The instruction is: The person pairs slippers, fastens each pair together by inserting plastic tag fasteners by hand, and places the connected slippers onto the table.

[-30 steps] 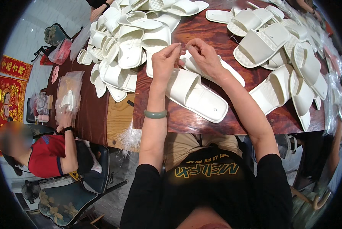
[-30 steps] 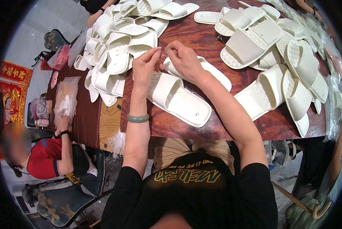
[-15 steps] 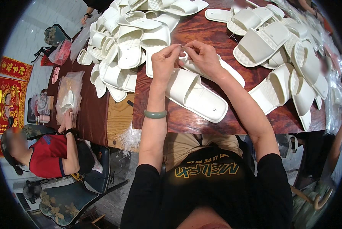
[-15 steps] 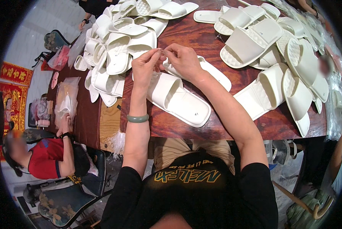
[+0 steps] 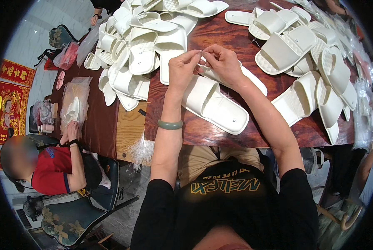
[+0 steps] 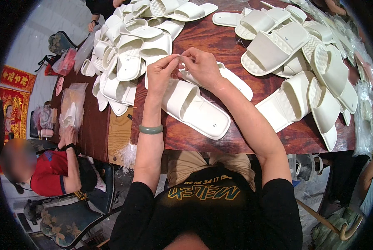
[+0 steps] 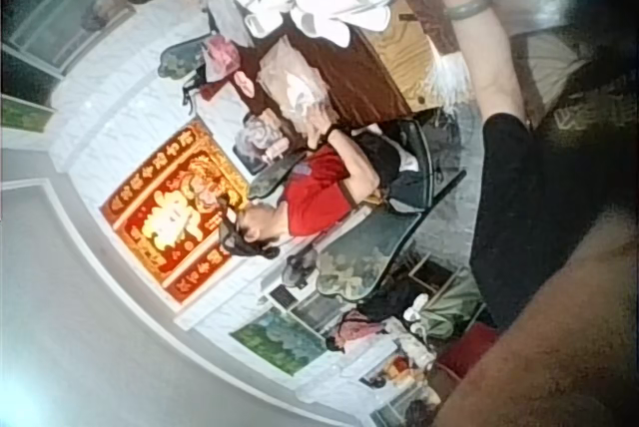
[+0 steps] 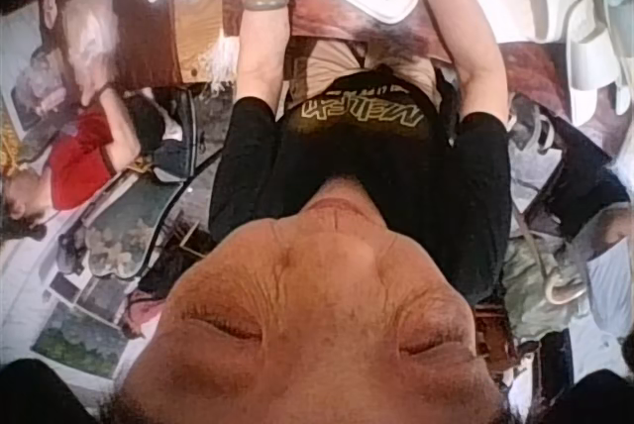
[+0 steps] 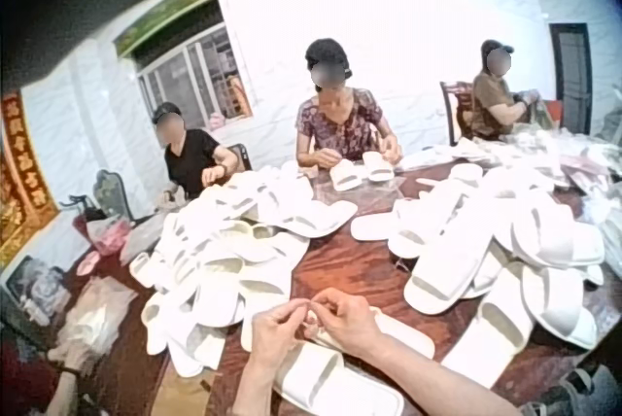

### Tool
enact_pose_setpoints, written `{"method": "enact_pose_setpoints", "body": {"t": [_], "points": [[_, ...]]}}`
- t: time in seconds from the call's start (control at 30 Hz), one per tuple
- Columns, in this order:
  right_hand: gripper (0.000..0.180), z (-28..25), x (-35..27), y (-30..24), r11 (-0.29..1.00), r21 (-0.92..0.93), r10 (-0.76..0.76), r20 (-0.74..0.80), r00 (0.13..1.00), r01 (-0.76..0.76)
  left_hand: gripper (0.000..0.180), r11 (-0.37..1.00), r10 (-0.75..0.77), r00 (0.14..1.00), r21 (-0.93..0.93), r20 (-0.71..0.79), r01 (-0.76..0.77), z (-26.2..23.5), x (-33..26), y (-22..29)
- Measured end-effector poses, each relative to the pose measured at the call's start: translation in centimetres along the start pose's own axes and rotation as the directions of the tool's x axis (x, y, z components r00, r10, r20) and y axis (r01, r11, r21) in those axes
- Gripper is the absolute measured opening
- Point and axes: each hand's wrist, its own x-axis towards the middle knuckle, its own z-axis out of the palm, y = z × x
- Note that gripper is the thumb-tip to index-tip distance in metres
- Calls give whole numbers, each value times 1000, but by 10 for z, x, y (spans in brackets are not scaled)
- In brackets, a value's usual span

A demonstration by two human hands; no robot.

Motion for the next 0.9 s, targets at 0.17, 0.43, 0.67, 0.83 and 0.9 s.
{"method": "enact_pose_setpoints", "body": {"t": [0.17,0.43,0.67,0.83,0.9], "points": [[19,1,-2,-11,998,52,38,-6,999,-38,17,999,-31,1000,-45,-3,31,-2,-1,1],[19,-2,-1,-7,998,34,43,16,999,-44,16,999,-12,1000,-42,9,12,-2,1,-2],[18,-2,-1,-9,996,63,57,9,998,-57,16,999,-35,999,-34,20,35,-1,1,-1],[18,-1,-2,-9,994,97,57,8,998,-58,16,999,-30,999,-43,24,31,-1,0,-1],[18,-2,-2,-8,992,104,77,-23,997,-75,16,998,-25,999,-55,34,27,-1,-1,-1]]}}
